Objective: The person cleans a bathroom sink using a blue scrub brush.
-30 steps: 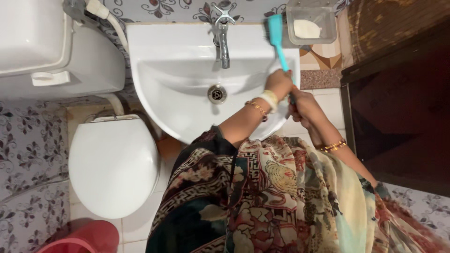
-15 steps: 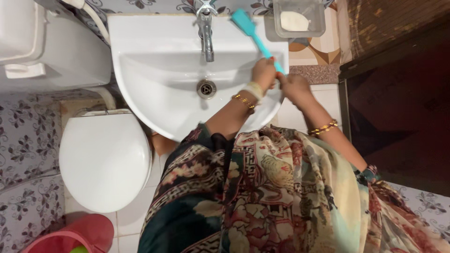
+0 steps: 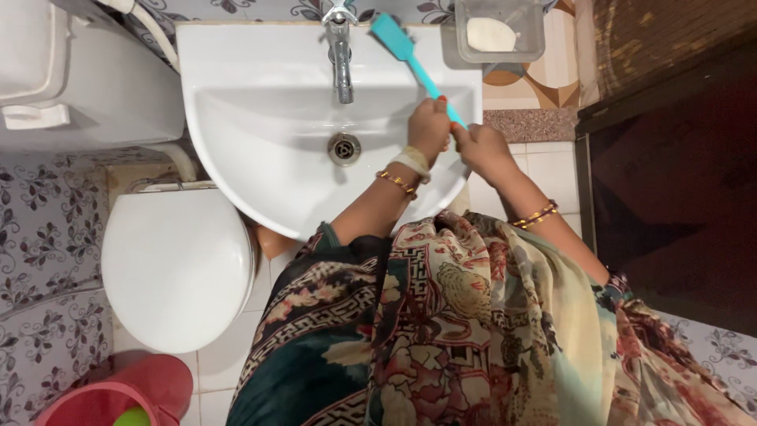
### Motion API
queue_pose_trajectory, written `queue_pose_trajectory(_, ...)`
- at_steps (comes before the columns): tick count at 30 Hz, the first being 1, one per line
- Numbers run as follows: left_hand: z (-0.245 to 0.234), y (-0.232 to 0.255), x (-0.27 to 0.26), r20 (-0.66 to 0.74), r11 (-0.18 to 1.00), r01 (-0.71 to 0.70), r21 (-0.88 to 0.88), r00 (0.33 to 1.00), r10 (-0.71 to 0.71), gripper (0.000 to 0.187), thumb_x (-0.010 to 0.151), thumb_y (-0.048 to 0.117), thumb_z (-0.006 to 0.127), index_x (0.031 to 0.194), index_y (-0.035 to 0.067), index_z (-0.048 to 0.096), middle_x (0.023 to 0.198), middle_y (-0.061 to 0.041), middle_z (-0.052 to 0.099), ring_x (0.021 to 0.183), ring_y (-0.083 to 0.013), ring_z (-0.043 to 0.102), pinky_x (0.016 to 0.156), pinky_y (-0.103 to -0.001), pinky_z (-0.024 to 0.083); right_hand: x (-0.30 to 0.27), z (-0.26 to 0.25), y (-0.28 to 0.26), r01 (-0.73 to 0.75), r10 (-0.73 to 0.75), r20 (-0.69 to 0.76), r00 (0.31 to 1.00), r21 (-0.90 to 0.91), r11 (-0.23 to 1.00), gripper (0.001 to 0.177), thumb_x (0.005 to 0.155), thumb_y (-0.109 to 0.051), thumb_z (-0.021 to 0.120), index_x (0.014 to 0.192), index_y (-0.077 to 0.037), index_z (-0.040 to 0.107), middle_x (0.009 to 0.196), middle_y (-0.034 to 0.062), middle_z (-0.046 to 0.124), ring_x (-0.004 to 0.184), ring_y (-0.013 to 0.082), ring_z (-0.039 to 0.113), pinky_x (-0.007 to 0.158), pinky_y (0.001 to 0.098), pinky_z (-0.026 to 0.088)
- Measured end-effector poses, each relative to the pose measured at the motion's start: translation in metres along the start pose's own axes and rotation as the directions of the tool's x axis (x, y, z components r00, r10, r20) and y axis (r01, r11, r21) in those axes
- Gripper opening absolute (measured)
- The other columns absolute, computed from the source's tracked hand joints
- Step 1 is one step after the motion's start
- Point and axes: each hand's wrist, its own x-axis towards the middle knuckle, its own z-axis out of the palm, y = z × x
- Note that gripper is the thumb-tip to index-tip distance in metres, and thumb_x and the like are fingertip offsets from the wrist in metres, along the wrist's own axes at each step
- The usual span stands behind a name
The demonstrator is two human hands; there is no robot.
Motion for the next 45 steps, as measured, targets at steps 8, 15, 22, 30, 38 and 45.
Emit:
queue_pose_trajectory(8, 0.059, -0.018, -0.017, 0.240, 0.949, 0.103, 0.297, 0.954, -0.179, 0.033, 0.102, 0.028, 0.049, 0.102, 0.000, 0.066, 0.068, -0.011, 0.068, 0.046, -0.0213, 0.060, 0.040, -0.039, 0.049, -0.060, -0.026, 0.013, -0.443, 0.454, 0.024, 0.890, 0.274, 0.853, 0.055, 0.105, -0.052, 0.053, 0.089, -0.001, 0.067, 0.064, 0.0070, 0.060, 0.047, 0.0173, 0.047, 0.042, 0.0362, 0.035)
queue_pose_trajectory(15, -0.025, -0.003, -0.021, 0.132, 0.996, -0.005, 0.086, 0.991, -0.006, 0.035, 0.106, 0.033, 0.051, 0.096, 0.001, 0.061, 0.066, -0.009, 0.062, 0.042, -0.0158, 0.050, 0.037, -0.035, 0.042, -0.022, 0.030, 0.011, 0.003, -0.001, -0.031, 1.000, 0.044, 0.999, 0.058, 0.108, -0.052, 0.052, 0.081, -0.005, 0.072, 0.061, 0.0063, 0.063, 0.052, 0.0128, 0.059, 0.054, 0.0294, 0.047)
queue_pose_trajectory(22, 0.049, -0.009, -0.031, 0.281, 0.935, 0.143, 0.326, 0.929, -0.240, 0.040, 0.101, 0.033, 0.050, 0.088, -0.002, 0.062, 0.066, -0.013, 0.066, 0.042, -0.0207, 0.055, 0.037, -0.038, 0.047, -0.086, -0.023, -0.001, -0.530, 0.501, 0.204, 0.841, 0.494, 0.689, 0.047, 0.105, -0.049, 0.053, 0.081, -0.009, 0.060, 0.060, -0.0003, 0.051, 0.041, 0.0101, 0.035, 0.037, 0.0280, 0.026)
queue_pose_trajectory(30, -0.028, -0.001, -0.077, 0.186, 0.964, -0.079, 0.254, 0.982, 0.031, 0.041, 0.101, 0.035, 0.054, 0.086, -0.003, 0.062, 0.065, -0.012, 0.062, 0.043, -0.0196, 0.056, 0.040, -0.037, 0.048, -0.108, 0.005, -0.056, -0.430, 0.312, 0.304, 0.900, 0.506, 0.748, 0.050, 0.106, -0.045, 0.048, 0.076, -0.005, 0.058, 0.057, 0.0006, 0.050, 0.040, 0.0114, 0.037, 0.038, 0.0285, 0.028)
queue_pose_trajectory(38, -0.040, -0.005, -0.074, 0.156, 0.917, -0.062, 0.395, 0.988, -0.001, 0.041, 0.100, 0.037, 0.050, 0.091, -0.002, 0.061, 0.067, -0.017, 0.066, 0.046, -0.0275, 0.063, 0.047, -0.040, 0.053, -0.111, 0.012, -0.069, -0.485, 0.273, 0.416, 0.867, 0.580, 0.654, 0.055, 0.108, -0.046, 0.047, 0.076, -0.003, 0.057, 0.052, 0.0016, 0.040, 0.036, 0.0137, 0.033, 0.035, 0.0309, 0.027)
queue_pose_trajectory(45, -0.032, -0.042, -0.056, 0.292, 0.726, -0.375, 0.577, 0.924, 0.246, 0.047, 0.103, 0.038, 0.057, 0.086, -0.004, 0.070, 0.075, -0.023, 0.071, 0.063, -0.0319, 0.067, 0.067, -0.043, 0.054, -0.126, 0.033, -0.052, -0.547, 0.330, 0.443, 0.833, 0.749, 0.374, 0.049, 0.108, -0.049, 0.041, 0.078, -0.010, 0.047, 0.050, -0.0012, 0.038, 0.033, 0.0110, 0.029, 0.032, 0.0281, 0.022)
